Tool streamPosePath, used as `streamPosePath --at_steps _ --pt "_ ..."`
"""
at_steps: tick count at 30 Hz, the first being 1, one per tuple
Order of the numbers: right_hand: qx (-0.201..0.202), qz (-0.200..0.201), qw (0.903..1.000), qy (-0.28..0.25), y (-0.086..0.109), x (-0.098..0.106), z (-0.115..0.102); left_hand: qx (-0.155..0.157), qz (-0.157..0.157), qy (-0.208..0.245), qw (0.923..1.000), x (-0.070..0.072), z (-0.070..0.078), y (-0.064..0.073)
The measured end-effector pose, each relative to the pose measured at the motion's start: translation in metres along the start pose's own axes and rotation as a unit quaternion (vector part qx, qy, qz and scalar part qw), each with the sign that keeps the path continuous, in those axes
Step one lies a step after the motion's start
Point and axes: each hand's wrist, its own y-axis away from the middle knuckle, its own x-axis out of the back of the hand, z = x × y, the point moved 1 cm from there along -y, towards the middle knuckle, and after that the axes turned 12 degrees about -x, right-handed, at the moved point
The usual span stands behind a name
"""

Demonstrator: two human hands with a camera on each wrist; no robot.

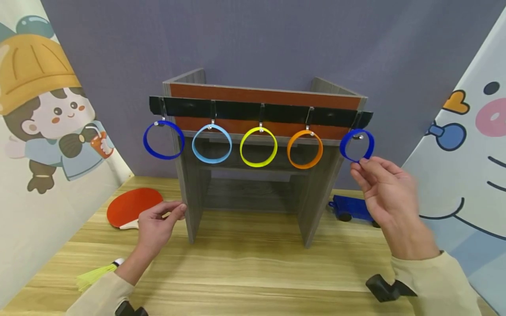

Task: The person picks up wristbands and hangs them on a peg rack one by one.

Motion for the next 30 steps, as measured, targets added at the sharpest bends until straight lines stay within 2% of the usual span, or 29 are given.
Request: streamPosePath --at_steps 11,18,26,30 --pt "-0.013 0.021 0.9995 0.018 -0.005 0.006 0.006 -0.001 -0.001 0.010 0.9999 0.001 0.000 0.001" --pt "-0.011 0.006 0.9997 0.019 -0.006 0.005 0.014 -0.008 -0.003 -0.008 0.9999 0.003 0.001 0.000" --pt "-0.006 0.031 0.9963 0.080 -0.003 0.009 0.018 -0.006 -0.004 -0.033 0.9994 0.002 0.002 0.000" --pt "0.005 0.010 0.9940 0.109 0.000 0.020 0.024 -0.023 -0.016 -0.049 0.9984 0.002 0.005 -0.002"
